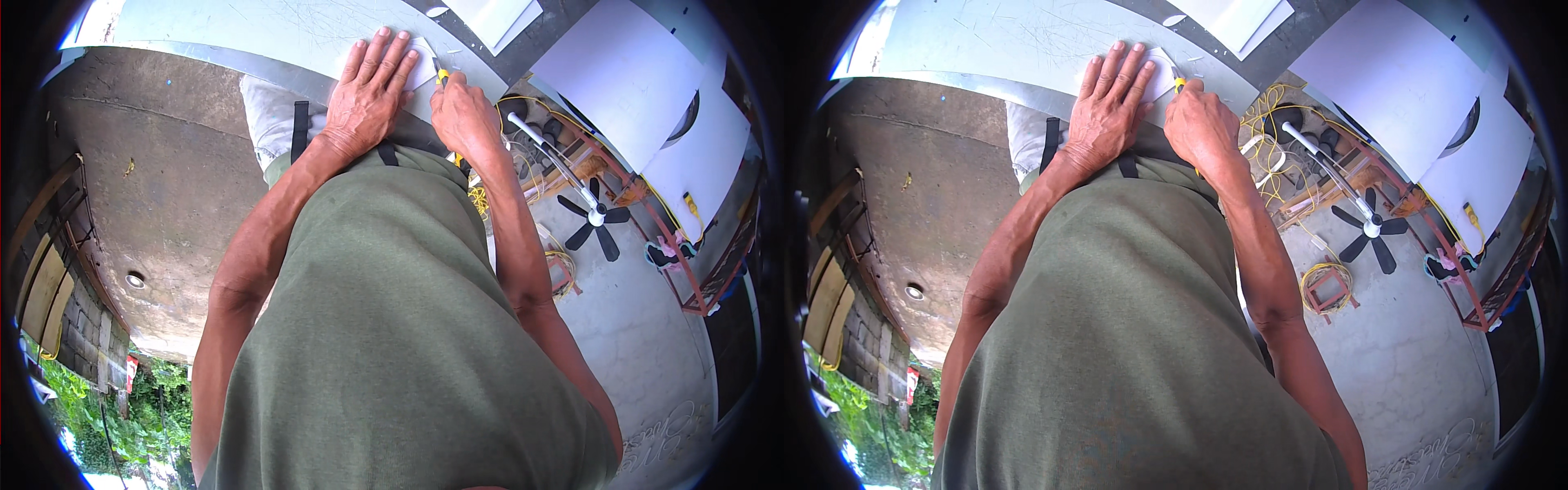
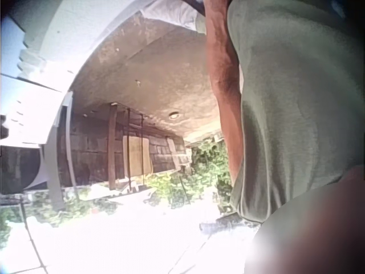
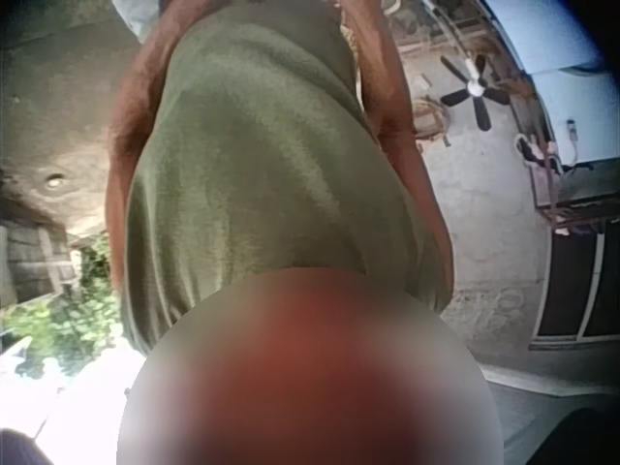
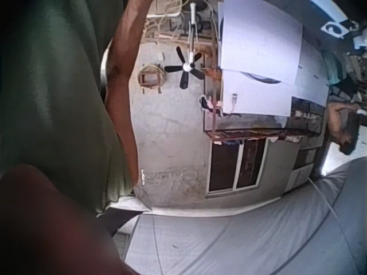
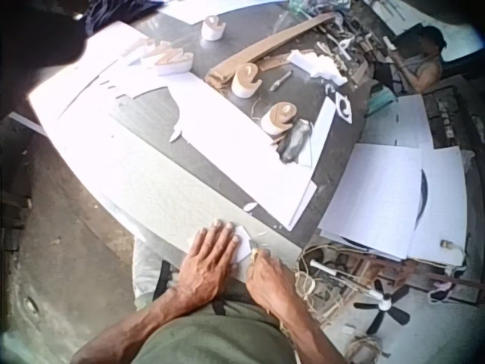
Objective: Cutting a precise shape out of a sheet of vinyl using a utility knife.
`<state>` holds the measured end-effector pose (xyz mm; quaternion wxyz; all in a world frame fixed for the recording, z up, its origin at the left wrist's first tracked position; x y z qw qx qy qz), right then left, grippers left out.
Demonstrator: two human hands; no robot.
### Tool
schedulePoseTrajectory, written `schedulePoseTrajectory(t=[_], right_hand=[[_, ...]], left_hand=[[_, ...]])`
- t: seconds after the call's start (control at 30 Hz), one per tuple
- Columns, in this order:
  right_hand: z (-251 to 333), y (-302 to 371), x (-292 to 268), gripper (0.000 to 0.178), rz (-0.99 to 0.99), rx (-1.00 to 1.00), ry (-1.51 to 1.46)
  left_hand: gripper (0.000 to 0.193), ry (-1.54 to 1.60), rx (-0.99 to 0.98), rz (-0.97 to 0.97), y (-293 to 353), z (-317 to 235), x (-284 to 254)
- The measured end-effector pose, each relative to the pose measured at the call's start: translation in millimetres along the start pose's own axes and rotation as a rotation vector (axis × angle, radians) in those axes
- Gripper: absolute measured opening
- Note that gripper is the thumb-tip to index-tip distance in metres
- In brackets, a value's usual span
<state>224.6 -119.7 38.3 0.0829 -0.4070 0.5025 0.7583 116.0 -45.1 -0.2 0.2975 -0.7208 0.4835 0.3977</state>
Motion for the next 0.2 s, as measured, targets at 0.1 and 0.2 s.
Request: schedulePoseTrajectory(t=[0.1, 0.2], right_hand=[[0.3, 5.6, 3.1, 0.03, -0.028, -0.002, 0.02], [-6.6, 0.7, 8.8, 0.035, 0.026, 0.03, -0.072]], left_hand=[[0.064, 0.004, 0.006, -0.004, -0.4, -0.6, -0.1], [0.064, -0.003, 0.009, 0.004, -0.4, -0.7, 0.9]])
Point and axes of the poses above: each hand's wrist, its own y-axis away from the middle knuckle, its own x-axis out of the palm, z = x × y, the point moved 8 cm from there along -y, towards the middle knuckle, and after that the axes turned 6 degrees about -y, right-handed, at the moved point
